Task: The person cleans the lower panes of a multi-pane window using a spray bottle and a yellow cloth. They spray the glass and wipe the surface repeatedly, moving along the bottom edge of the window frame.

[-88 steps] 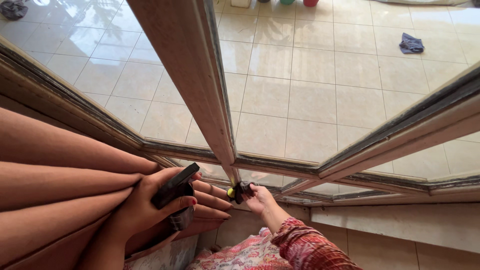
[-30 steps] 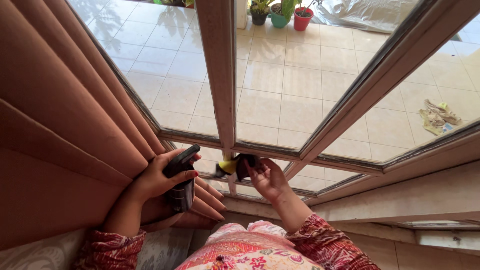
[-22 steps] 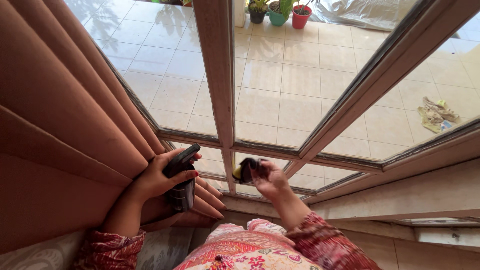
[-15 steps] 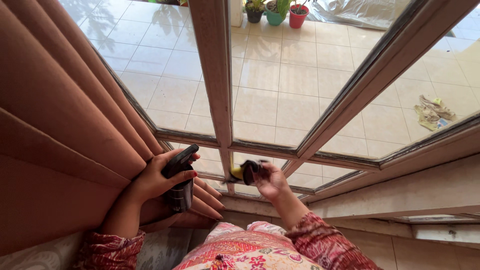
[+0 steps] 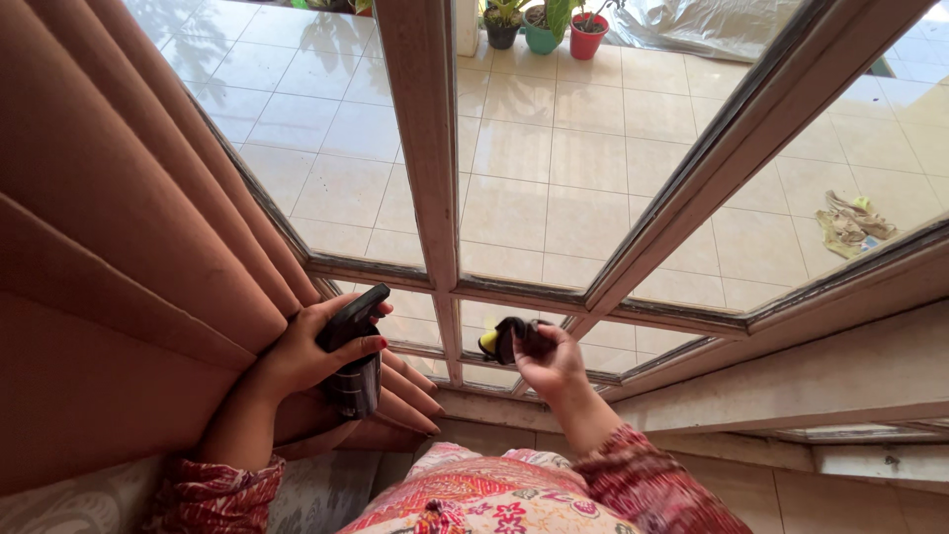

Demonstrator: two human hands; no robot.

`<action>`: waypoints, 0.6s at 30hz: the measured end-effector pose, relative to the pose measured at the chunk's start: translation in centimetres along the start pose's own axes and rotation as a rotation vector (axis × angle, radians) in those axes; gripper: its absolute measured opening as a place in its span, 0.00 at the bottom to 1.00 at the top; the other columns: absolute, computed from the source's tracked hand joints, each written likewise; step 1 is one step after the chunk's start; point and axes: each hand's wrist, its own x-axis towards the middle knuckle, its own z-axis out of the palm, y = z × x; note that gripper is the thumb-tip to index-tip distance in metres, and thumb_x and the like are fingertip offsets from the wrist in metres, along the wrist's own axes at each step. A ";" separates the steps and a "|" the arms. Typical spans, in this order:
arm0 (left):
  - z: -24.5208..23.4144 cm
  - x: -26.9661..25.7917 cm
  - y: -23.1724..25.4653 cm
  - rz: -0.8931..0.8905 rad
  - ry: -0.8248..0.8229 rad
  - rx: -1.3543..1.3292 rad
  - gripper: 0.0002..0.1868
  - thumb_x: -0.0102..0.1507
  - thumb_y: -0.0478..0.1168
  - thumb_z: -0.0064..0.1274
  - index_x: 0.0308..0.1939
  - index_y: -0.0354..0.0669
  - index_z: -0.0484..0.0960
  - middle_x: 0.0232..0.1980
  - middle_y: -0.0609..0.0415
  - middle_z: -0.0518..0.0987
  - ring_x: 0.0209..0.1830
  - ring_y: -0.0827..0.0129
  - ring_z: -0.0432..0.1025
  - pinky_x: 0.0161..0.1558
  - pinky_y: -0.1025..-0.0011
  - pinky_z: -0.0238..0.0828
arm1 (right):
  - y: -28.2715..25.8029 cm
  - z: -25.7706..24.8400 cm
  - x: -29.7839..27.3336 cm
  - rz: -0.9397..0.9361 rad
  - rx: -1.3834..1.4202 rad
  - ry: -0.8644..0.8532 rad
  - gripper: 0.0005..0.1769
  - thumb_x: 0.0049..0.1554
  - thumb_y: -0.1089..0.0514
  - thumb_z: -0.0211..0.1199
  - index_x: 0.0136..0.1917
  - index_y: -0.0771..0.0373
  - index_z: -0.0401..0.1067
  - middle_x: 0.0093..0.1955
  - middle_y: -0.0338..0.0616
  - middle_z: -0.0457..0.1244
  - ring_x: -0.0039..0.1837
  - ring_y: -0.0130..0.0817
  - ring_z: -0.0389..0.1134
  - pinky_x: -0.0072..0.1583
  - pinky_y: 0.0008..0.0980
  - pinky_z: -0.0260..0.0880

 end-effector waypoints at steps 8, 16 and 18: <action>0.2 0.1 0.2 -0.026 -0.015 0.005 0.25 0.57 0.46 0.66 0.56 0.41 0.82 0.44 0.56 0.84 0.44 0.75 0.77 0.48 0.73 0.76 | -0.8 -1.4 0.6 -0.040 0.029 -0.024 0.10 0.57 0.64 0.56 0.51 0.70 0.70 0.51 0.53 0.68 0.56 0.48 0.69 0.58 0.41 0.72; 0.0 0.2 -0.1 -0.001 -0.012 -0.008 0.26 0.57 0.46 0.66 0.57 0.40 0.82 0.47 0.56 0.85 0.46 0.76 0.76 0.49 0.73 0.75 | -1.0 0.2 -3.0 -0.019 0.125 -0.138 0.11 0.61 0.62 0.56 0.55 0.70 0.72 0.54 0.54 0.68 0.58 0.48 0.70 0.57 0.36 0.74; 0.0 0.2 -0.1 0.000 -0.017 -0.009 0.26 0.57 0.46 0.66 0.56 0.39 0.82 0.45 0.55 0.85 0.45 0.75 0.77 0.48 0.73 0.76 | -0.5 -0.1 -2.4 -0.110 0.009 -0.089 0.12 0.62 0.61 0.57 0.55 0.70 0.72 0.54 0.54 0.69 0.58 0.47 0.69 0.58 0.35 0.74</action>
